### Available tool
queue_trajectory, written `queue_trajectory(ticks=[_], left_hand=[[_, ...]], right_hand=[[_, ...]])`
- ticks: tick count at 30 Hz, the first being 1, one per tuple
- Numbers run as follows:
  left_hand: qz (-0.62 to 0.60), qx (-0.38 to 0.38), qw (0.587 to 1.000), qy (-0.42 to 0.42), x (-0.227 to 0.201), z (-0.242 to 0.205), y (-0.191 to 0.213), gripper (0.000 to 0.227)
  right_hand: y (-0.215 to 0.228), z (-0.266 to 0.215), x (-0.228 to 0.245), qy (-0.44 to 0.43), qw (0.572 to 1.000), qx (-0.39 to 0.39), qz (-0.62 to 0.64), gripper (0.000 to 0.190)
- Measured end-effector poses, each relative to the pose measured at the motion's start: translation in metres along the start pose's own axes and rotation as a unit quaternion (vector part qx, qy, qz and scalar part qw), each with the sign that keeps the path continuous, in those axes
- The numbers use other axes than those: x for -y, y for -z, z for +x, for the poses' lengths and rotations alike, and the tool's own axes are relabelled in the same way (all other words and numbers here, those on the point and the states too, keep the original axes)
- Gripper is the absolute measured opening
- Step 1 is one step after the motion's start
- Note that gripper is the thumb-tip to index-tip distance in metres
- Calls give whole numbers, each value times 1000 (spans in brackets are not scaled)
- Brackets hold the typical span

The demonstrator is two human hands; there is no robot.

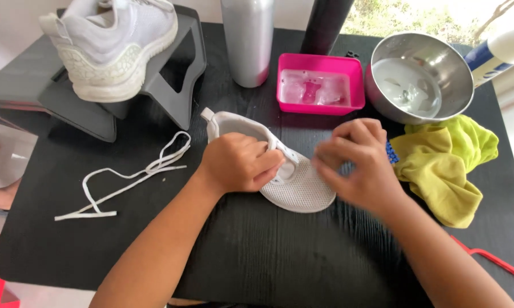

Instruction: Scrubbing the mesh upper of a white sneaker with a brush and soapy water, then wiping it clean with a cloth.

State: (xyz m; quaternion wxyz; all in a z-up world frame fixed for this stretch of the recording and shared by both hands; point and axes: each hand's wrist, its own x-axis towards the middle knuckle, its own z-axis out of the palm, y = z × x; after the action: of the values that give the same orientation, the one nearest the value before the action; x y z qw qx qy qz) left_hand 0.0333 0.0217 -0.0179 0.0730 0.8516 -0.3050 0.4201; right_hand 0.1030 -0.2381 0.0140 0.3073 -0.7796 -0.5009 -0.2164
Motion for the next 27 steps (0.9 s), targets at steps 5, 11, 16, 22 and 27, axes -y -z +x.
queue_trajectory(ticks=[5,11,16,22,27], left_hand=[[0,-1,1000,11,-2,-2,-4,15],[-3,-6,1000,15,-1,-1,-3,9],[16,-1,1000,24,-4,-5,-7,12],[54,99,982,149,-41,18,16,19],[-47,304,880,362,-92,55,59,60]], right_hand=[[-10,5,46,69,979,119,148,15],[6,18,5,37,997,61,40,13],[-2,-2,31,34,986,120,114,20],[44,-8,11,-101,994,46,11,18],[51,-12,17,-299,938,-4,175,85]])
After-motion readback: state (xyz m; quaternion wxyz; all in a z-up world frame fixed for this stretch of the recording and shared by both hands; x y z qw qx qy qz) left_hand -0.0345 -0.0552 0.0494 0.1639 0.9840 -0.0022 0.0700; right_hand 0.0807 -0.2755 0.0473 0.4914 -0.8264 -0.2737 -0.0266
